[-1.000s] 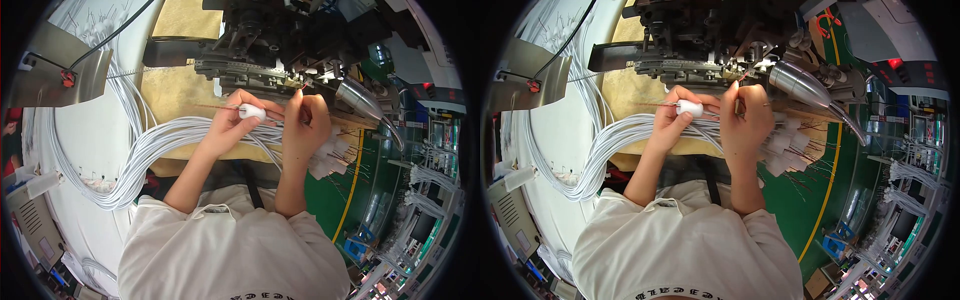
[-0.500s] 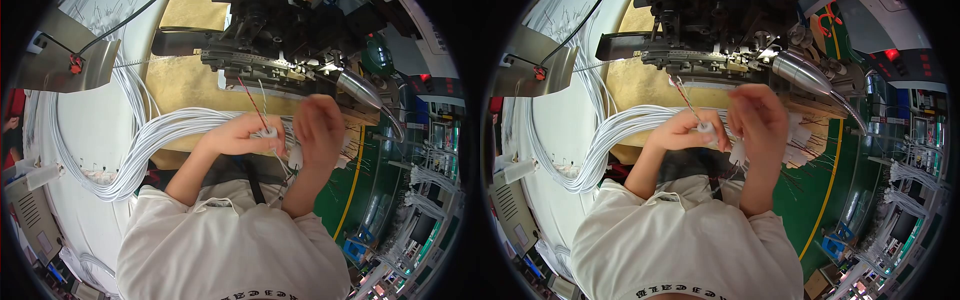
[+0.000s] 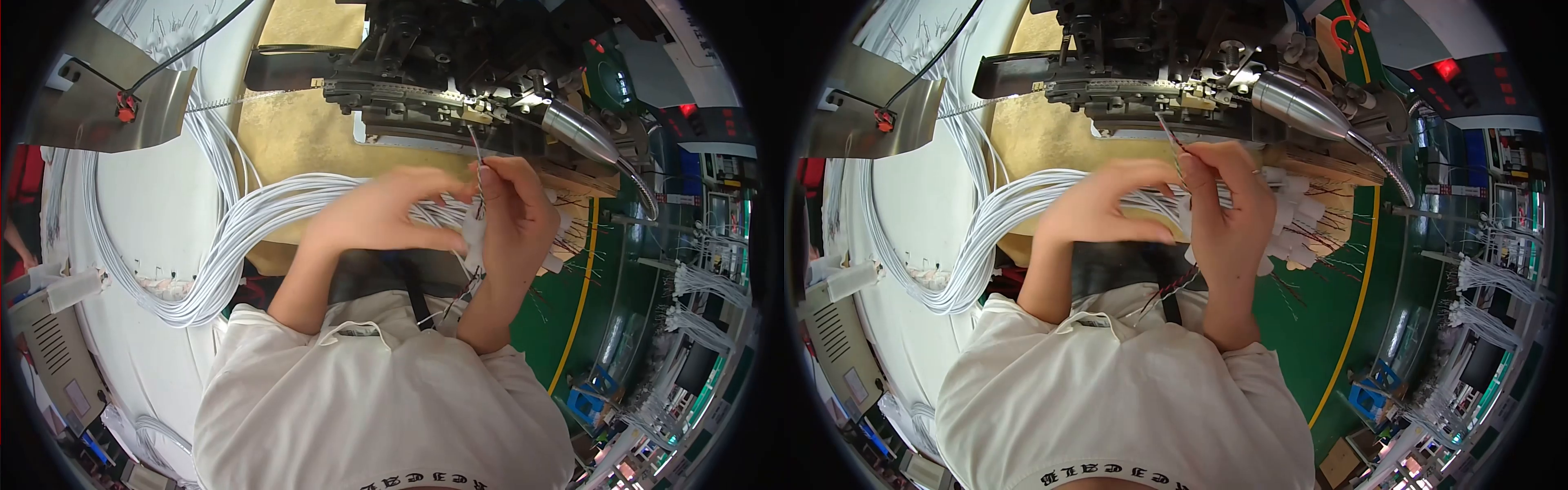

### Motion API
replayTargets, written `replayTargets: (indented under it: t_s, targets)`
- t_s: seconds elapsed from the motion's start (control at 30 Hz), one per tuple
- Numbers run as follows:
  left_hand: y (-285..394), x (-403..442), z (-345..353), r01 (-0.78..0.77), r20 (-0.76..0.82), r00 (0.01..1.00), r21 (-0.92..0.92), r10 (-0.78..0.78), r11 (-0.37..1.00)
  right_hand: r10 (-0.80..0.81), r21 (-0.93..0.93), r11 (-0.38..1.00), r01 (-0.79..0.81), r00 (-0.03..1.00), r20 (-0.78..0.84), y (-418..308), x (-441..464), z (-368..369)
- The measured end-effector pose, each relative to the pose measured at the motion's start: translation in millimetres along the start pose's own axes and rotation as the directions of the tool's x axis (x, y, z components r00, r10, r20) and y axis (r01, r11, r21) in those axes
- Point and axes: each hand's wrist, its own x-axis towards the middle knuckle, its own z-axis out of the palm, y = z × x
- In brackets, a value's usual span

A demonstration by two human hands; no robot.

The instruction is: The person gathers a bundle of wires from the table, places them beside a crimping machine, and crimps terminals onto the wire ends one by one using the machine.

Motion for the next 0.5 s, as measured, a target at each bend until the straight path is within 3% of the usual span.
replayTargets:
  t_s: [0.07, 0.13, 0.2, 0.3, 0.4, 0.5]
  targets:
    - [0, -1, -4, -0.052, -0.158, 0.987, -0.264, 0.01, 0.963, 0.081, 0.14, 0.987, -0.082, 0.997, 0.013, -2, -2, 1]
    - [6, 3, -4, -0.152, -0.326, 0.941, -0.181, 0.087, 0.972, 0.151, 0.295, 0.94, -0.169, 0.985, 0.083, -3, -4, 2]
    - [17, 8, -2, -0.204, -0.427, 0.892, -0.082, 0.15, 0.976, 0.179, 0.302, 0.929, -0.214, 0.974, 0.14, -5, -4, 2]
    - [14, 11, -6, -0.232, -0.379, 0.899, 0.014, 0.22, 0.973, 0.21, 0.304, 0.917, -0.26, 0.96, 0.186, -10, -3, 0]
    - [17, 14, 3, -0.217, -0.444, 0.895, -0.348, 0.043, 0.912, 0.259, 0.317, 0.892, -0.322, 0.94, 0.224, -10, -2, -5]
    - [19, 15, 2, -0.167, -0.439, 0.897, -0.429, -0.043, 0.888, 0.273, 0.373, 0.853, -0.365, 0.921, 0.277, -5, -1, -8]
